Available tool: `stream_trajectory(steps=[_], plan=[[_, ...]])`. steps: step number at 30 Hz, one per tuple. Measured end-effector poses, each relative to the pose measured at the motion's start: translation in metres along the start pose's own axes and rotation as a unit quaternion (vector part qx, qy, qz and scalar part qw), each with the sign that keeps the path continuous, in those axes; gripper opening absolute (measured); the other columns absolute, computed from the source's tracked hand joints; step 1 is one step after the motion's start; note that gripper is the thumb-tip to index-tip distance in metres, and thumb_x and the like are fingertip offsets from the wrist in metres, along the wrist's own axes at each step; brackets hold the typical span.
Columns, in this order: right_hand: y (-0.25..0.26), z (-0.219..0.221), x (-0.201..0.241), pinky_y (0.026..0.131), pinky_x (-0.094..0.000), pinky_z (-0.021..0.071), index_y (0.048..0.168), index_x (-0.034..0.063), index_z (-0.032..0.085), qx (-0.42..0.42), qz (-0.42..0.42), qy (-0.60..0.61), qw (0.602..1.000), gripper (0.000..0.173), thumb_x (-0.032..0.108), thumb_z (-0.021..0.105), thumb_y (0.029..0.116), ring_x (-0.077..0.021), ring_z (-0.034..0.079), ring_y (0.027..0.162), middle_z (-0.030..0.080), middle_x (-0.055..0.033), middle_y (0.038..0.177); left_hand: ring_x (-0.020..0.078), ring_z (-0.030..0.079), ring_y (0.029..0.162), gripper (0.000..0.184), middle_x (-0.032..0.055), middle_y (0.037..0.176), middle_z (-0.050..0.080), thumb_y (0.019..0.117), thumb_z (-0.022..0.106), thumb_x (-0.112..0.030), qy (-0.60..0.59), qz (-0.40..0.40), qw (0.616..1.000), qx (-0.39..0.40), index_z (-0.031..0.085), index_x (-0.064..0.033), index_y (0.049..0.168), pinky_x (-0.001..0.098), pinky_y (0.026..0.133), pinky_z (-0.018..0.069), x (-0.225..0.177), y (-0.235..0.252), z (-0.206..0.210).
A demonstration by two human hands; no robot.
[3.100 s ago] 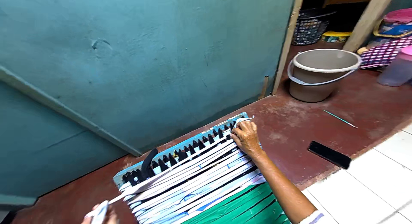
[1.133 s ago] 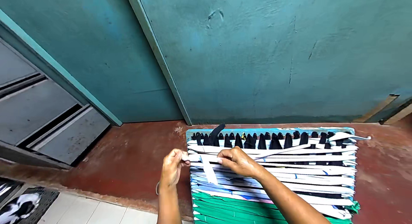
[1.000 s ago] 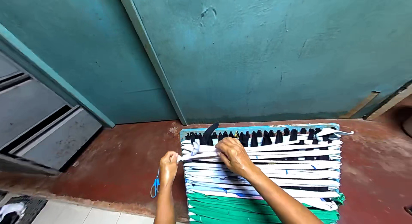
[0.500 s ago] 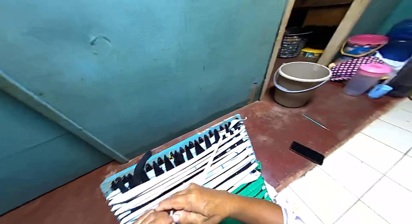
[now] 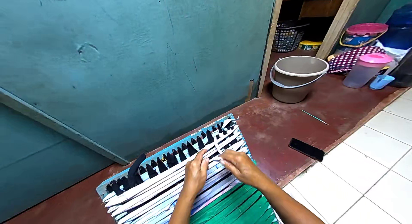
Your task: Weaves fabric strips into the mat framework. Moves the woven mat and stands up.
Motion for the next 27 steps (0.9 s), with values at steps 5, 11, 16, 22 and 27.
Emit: stream_trajectory(steps=[5, 11, 16, 22, 27], plan=[[0.033, 0.023, -0.04, 0.097, -0.0482, 0.0558, 0.112, -0.0039, 0.074, 0.024, -0.007, 0.017, 1.0, 0.027, 0.008, 0.052, 0.1015, -0.0308, 0.071, 0.114, 0.072, -0.018, 0.123, 0.0418, 0.065, 0.117, 0.046, 0.026, 0.123, 0.068, 0.1075, 0.042, -0.014, 0.165, -0.176, 0.956, 0.168, 0.046, -0.0003, 0.151, 0.0565, 0.103, 0.0472, 0.022, 0.028, 0.037], [0.048, 0.056, -0.071, 0.083, -0.058, 0.0548, 0.111, -0.0027, 0.071, 0.114, 0.078, -0.097, 0.986, 0.029, 0.014, 0.048, 0.1053, -0.0391, 0.072, 0.101, 0.072, -0.0206, 0.115, 0.04, 0.064, 0.12, 0.048, 0.0239, 0.125, 0.067, 0.1096, 0.039, -0.023, 0.287, -0.257, 0.9, 0.205, 0.041, -0.0072, 0.155, 0.0557, 0.1, 0.049, 0.03, 0.035, 0.036], [0.04, 0.053, -0.069, 0.076, -0.0549, 0.0584, 0.106, -0.0039, 0.073, 0.029, 0.04, -0.098, 0.994, 0.025, 0.01, 0.052, 0.1015, -0.0383, 0.075, 0.094, 0.073, -0.0201, 0.117, 0.0384, 0.065, 0.116, 0.052, 0.0263, 0.123, 0.066, 0.1093, 0.04, -0.018, 0.182, -0.254, 0.931, 0.191, 0.031, 0.0009, 0.157, 0.0528, 0.102, 0.0491, 0.042, 0.039, 0.046], [0.036, 0.042, -0.092, 0.099, -0.0419, 0.0551, 0.109, -0.0031, 0.076, -0.053, 0.054, 0.064, 0.995, 0.028, 0.01, 0.053, 0.1011, -0.0258, 0.073, 0.109, 0.076, -0.0165, 0.114, 0.0014, 0.04, 0.041, 0.021, -0.0005, 0.059, 0.051, 0.1098, 0.03, -0.005, -0.436, -0.312, 0.843, 0.051, 0.045, -0.0018, 0.124, 0.015, 0.039, 0.0335, 0.062, 0.034, 0.065], [0.042, 0.043, -0.098, 0.094, -0.0455, 0.0562, 0.099, -0.0044, 0.077, -0.058, 0.076, 0.044, 0.994, 0.025, 0.008, 0.055, 0.0982, -0.0291, 0.074, 0.103, 0.077, -0.0183, 0.106, -0.0003, 0.042, 0.041, 0.021, -0.0032, 0.058, 0.051, 0.1053, 0.029, -0.001, -0.552, -0.253, 0.793, 0.039, 0.048, -0.0074, 0.107, 0.013, 0.04, 0.0355, 0.063, 0.031, 0.069]])
Point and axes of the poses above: each hand's wrist, its own y-axis towards the middle knuckle, its own z-axis out of the palm, x = y × z, the point moved 9 cm from there along y, towards the middle knuckle
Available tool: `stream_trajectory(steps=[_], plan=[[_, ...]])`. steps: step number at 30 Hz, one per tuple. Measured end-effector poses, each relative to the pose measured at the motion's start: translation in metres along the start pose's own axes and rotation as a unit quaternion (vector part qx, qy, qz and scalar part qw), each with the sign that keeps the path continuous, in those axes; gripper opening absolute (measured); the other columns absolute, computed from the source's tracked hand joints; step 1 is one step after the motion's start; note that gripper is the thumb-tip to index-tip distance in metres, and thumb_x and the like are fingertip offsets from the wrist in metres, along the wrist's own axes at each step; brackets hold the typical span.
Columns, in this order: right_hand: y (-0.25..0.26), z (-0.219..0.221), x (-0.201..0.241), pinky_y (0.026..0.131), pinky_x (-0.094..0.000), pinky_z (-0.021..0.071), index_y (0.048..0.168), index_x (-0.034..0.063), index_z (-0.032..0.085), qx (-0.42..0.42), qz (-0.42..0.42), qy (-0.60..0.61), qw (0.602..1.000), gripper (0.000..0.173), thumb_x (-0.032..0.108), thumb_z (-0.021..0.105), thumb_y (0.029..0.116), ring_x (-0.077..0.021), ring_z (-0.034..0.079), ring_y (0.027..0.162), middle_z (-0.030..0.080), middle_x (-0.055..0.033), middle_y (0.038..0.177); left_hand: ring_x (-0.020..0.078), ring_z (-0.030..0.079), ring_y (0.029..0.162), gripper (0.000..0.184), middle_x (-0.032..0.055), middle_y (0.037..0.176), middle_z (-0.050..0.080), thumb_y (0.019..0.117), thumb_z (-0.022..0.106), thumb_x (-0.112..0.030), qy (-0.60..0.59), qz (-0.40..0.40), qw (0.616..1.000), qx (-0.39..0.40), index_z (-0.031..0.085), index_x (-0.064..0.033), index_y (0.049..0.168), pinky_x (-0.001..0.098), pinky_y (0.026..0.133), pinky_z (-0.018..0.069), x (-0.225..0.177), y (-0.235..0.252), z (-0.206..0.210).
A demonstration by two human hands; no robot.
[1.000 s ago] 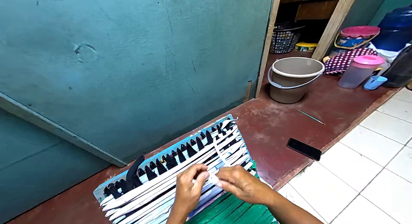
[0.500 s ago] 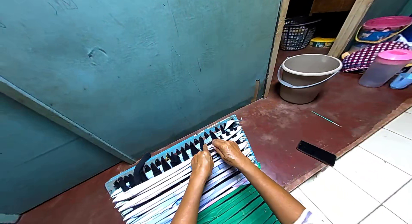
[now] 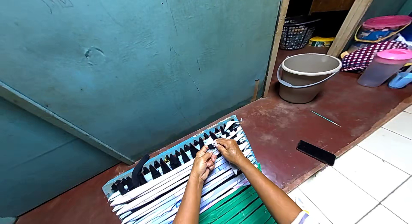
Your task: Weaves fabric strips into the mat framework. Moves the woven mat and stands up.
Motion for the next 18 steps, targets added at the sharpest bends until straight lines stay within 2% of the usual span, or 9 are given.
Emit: stream_trajectory(steps=[2, 4, 5, 7, 8, 10, 13, 15, 18], plan=[[0.005, 0.008, 0.004, 0.092, -0.0535, 0.0553, 0.102, -0.004, 0.076, 0.059, 0.058, -0.1, 0.992, 0.026, 0.009, 0.054, 0.0996, -0.035, 0.073, 0.104, 0.075, -0.0196, 0.109, -0.0003, 0.043, 0.041, 0.023, -0.0028, 0.059, 0.053, 0.1038, 0.03, -0.001, 0.0, 0.016, 1.0, 0.019, 0.053, -0.0059, 0.107, 0.0131, 0.04, 0.0369, -0.001, -0.001, -0.001], [0.01, 0.02, 0.006, 0.09, -0.0568, 0.053, 0.109, -0.0022, 0.073, 0.144, 0.148, -0.209, 0.956, 0.027, 0.009, 0.049, 0.1016, -0.0388, 0.07, 0.106, 0.072, -0.0201, 0.115, 0.0, 0.045, 0.042, 0.025, -0.0023, 0.059, 0.056, 0.103, 0.031, -0.002, 0.012, 0.031, 0.999, 0.022, 0.055, -0.0044, 0.109, 0.0138, 0.041, 0.0381, -0.002, -0.003, 0.0], [0.012, 0.025, 0.006, 0.091, -0.0574, 0.052, 0.112, -0.0016, 0.071, 0.181, 0.189, -0.245, 0.933, 0.027, 0.006, 0.048, 0.1007, -0.0399, 0.068, 0.109, 0.07, -0.0202, 0.119, 0.0005, 0.045, 0.042, 0.025, -0.0017, 0.06, 0.057, 0.1029, 0.032, -0.001, 0.035, 0.04, 0.999, 0.014, 0.055, -0.0028, 0.113, 0.0146, 0.041, 0.0383, -0.003, -0.004, 0.0], [0.016, 0.029, 0.006, 0.094, -0.0574, 0.0502, 0.116, -0.0006, 0.07, 0.218, 0.229, -0.256, 0.914, 0.028, 0.006, 0.047, 0.1006, -0.0399, 0.066, 0.114, 0.069, -0.0199, 0.122, 0.002, 0.045, 0.045, 0.034, 0.0004, 0.062, 0.058, 0.1035, 0.033, 0.001, 0.155, 0.073, 0.985, -0.024, 0.052, 0.0052, 0.131, 0.0168, 0.044, 0.0385, -0.011, -0.008, -0.004], [0.017, 0.03, 0.005, 0.096, -0.0573, 0.049, 0.114, -0.001, 0.07, 0.223, 0.227, -0.231, 0.919, 0.028, 0.009, 0.047, 0.1023, -0.0394, 0.065, 0.115, 0.07, -0.0206, 0.12, 0.0036, 0.046, 0.047, 0.039, 0.0013, 0.064, 0.059, 0.104, 0.035, 0.002, 0.269, 0.1, 0.957, -0.049, 0.051, 0.0084, 0.139, 0.0189, 0.048, 0.04, -0.019, -0.011, -0.005], [0.018, 0.029, 0.002, 0.095, -0.0572, 0.0464, 0.104, -0.0034, 0.071, 0.218, 0.199, -0.142, 0.945, 0.028, 0.014, 0.049, 0.1038, -0.0388, 0.066, 0.109, 0.071, -0.0231, 0.107, 0.0154, 0.057, 0.06, 0.041, 0.0087, 0.073, 0.066, 0.1029, 0.039, 0.004, 0.495, 0.147, 0.852, -0.091, 0.054, 0.0091, 0.141, 0.0312, 0.066, 0.0509, -0.035, -0.019, -0.002], [0.016, 0.027, -0.005, 0.092, -0.0501, 0.0471, 0.096, -0.0028, 0.074, 0.195, 0.175, -0.012, 0.965, 0.024, 0.013, 0.056, 0.1012, -0.029, 0.065, 0.096, 0.071, -0.0183, 0.095, 0.0415, 0.072, 0.084, 0.041, 0.0255, 0.092, 0.074, 0.102, 0.044, 0.001, 0.641, 0.146, 0.742, -0.136, 0.061, 0.0024, 0.139, 0.0554, 0.084, 0.0544, -0.044, -0.022, 0.004], [0.014, 0.026, -0.005, 0.09, -0.0452, 0.0474, 0.097, -0.0032, 0.074, 0.186, 0.165, 0.036, 0.968, 0.023, 0.011, 0.057, 0.1007, -0.0232, 0.064, 0.092, 0.071, -0.016, 0.093, 0.0463, 0.07, 0.1, 0.039, 0.0273, 0.104, 0.073, 0.1059, 0.043, -0.006, 0.683, 0.091, 0.711, -0.145, 0.06, -0.0013, 0.141, 0.0589, 0.092, 0.0513, -0.048, -0.021, 0.01], [0.013, 0.026, -0.003, 0.092, -0.0442, 0.0476, 0.099, -0.0044, 0.074, 0.186, 0.137, 0.044, 0.972, 0.023, 0.008, 0.055, 0.1014, -0.0234, 0.065, 0.095, 0.072, -0.0169, 0.097, 0.044, 0.068, 0.109, 0.037, 0.0263, 0.112, 0.072, 0.1086, 0.043, -0.012, 0.688, 0.063, 0.709, -0.14, 0.06, 0.0005, 0.138, 0.0571, 0.097, 0.0498, -0.051, -0.014, 0.013]])
Point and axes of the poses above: each hand's wrist, its own y-axis towards the middle knuckle, its own z-axis out of the palm, x = y × z, the point moved 9 cm from there along y, towards the middle knuckle
